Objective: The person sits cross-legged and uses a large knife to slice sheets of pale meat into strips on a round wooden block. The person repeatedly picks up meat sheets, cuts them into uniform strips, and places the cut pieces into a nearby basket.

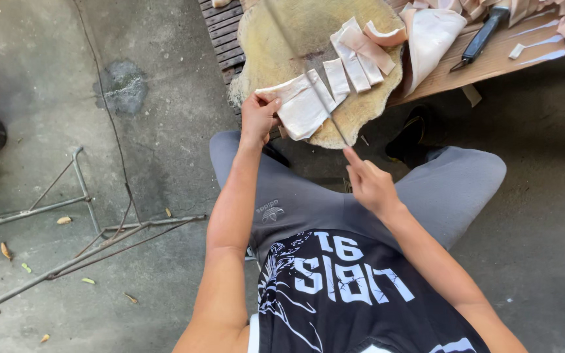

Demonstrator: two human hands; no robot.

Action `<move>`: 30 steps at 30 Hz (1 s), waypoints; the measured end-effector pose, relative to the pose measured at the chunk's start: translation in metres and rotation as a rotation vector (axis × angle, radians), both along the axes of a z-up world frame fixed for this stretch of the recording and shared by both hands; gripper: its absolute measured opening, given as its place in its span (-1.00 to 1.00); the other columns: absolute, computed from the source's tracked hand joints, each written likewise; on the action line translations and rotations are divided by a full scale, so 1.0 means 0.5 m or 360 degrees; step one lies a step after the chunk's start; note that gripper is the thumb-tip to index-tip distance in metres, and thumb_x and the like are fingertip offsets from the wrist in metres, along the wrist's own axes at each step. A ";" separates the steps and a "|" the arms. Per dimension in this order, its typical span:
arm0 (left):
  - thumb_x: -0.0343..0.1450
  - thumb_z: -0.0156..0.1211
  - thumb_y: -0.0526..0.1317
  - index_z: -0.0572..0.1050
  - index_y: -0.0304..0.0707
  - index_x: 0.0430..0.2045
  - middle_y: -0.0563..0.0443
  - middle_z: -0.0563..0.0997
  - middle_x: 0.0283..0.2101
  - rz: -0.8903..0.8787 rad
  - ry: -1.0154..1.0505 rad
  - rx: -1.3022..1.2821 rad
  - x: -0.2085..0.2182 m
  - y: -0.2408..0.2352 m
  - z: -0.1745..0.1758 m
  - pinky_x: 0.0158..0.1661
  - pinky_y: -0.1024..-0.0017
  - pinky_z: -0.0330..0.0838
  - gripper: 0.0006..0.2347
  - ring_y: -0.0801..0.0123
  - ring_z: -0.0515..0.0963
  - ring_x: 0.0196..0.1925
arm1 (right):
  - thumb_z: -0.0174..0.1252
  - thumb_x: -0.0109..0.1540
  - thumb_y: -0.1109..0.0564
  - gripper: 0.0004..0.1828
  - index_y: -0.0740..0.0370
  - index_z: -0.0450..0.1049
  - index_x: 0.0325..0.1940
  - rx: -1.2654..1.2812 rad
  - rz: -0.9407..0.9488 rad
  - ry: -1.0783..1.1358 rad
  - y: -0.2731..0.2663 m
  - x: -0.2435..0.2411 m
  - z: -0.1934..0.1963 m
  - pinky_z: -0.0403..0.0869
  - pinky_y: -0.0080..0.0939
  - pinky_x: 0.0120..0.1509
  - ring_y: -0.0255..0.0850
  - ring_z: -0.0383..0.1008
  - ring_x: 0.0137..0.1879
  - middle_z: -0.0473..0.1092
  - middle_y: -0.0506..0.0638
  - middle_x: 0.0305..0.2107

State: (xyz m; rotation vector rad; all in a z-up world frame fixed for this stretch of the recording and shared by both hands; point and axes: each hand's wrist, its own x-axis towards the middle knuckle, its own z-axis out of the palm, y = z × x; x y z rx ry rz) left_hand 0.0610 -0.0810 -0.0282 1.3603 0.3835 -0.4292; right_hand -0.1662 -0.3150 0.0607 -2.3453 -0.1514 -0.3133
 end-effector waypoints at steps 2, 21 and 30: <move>0.37 0.26 -0.48 0.47 -0.33 -0.35 -0.01 0.59 -0.34 -0.0019 -0.0034 0.0059 0.000 -0.005 -0.007 -0.46 0.34 0.61 -0.89 0.39 0.62 -0.39 | 0.17 0.34 0.16 -0.35 -0.15 0.25 0.52 -0.0192 -0.0128 0.0300 0.001 0.000 -0.036 0.45 -0.04 -0.30 0.03 0.45 -0.44 0.41 0.07 -0.54; 0.37 0.23 -0.43 0.53 -0.49 -0.25 -0.04 0.65 -0.36 -0.0015 -0.0184 0.0198 -0.008 0.024 0.044 -0.45 0.47 0.63 -0.87 0.44 0.65 -0.45 | 0.12 0.38 0.20 -0.30 -0.12 0.13 0.58 -0.0042 -0.0036 0.0008 0.071 0.027 -0.012 0.44 -0.15 -0.29 -0.06 0.42 -0.44 0.43 0.13 -0.47; 0.40 0.25 -0.46 0.51 -0.63 -0.04 -0.12 0.68 -0.34 0.0091 -0.0187 0.0025 -0.012 0.042 -0.018 -0.39 0.48 0.59 -0.74 0.42 0.64 -0.43 | 0.10 0.41 0.22 -0.41 0.03 0.24 0.54 0.0325 -0.0120 0.0337 0.021 0.042 0.133 0.45 -0.20 -0.27 -0.20 0.36 -0.49 0.40 0.09 -0.51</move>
